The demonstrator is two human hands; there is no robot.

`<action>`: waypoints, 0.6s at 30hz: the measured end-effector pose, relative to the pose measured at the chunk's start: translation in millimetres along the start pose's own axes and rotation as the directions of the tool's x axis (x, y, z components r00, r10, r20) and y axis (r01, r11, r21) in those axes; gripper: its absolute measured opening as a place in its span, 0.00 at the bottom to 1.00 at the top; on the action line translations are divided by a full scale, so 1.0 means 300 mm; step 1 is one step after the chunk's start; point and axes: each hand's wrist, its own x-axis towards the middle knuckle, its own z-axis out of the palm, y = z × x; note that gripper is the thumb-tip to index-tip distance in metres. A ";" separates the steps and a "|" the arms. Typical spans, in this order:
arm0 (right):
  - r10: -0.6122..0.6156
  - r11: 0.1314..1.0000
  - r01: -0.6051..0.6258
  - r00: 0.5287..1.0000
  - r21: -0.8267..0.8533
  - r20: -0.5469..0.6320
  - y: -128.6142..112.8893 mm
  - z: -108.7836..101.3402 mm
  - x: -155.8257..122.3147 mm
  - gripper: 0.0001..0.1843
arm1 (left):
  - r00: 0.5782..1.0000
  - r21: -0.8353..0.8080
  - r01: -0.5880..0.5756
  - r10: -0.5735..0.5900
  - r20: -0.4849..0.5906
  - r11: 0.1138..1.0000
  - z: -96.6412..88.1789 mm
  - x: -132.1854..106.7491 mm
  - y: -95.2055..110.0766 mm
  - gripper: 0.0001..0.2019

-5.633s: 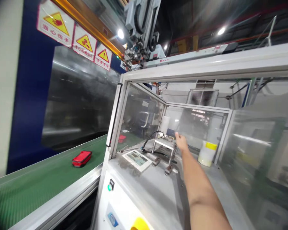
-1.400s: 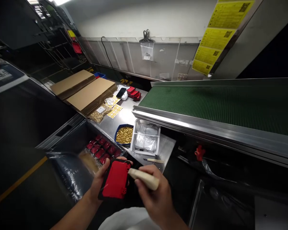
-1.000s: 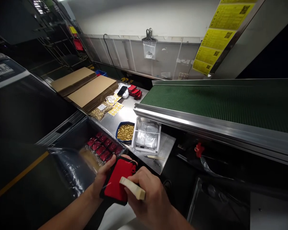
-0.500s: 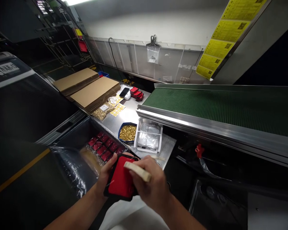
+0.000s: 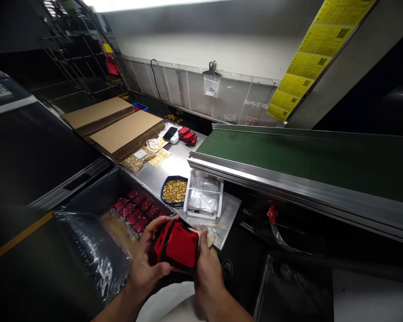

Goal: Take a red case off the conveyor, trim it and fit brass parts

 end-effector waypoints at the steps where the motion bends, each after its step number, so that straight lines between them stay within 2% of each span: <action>1: 0.010 0.997 -0.010 1.000 0.075 -0.010 -0.012 0.018 0.000 0.32 | 0.999 0.101 -0.053 0.054 -0.008 0.994 -0.001 -0.010 -0.005 0.41; 4: -0.007 0.977 0.029 0.994 0.211 -0.107 -0.052 0.049 0.014 0.34 | 0.987 0.357 -0.146 0.161 -0.013 0.922 -0.010 -0.042 -0.035 0.43; 7: -0.128 0.974 0.157 0.976 0.163 -0.174 -0.082 0.054 0.034 0.36 | 0.988 0.439 -0.133 0.153 -0.008 0.889 -0.025 -0.073 -0.073 0.46; 11: -0.240 0.968 0.248 0.955 0.027 -0.175 -0.114 0.061 0.039 0.37 | 0.989 0.300 -0.125 0.143 -0.038 0.946 -0.045 -0.092 -0.095 0.41; 15: -0.261 0.965 0.256 0.953 -0.055 -0.154 -0.132 0.069 0.032 0.38 | 0.996 0.162 -0.056 0.067 -0.059 0.985 -0.065 -0.068 -0.092 0.34; 18: -0.261 0.963 0.253 0.962 -0.089 -0.086 -0.130 0.066 0.029 0.37 | 0.996 0.001 0.072 -0.072 -0.056 0.997 -0.074 -0.028 -0.080 0.32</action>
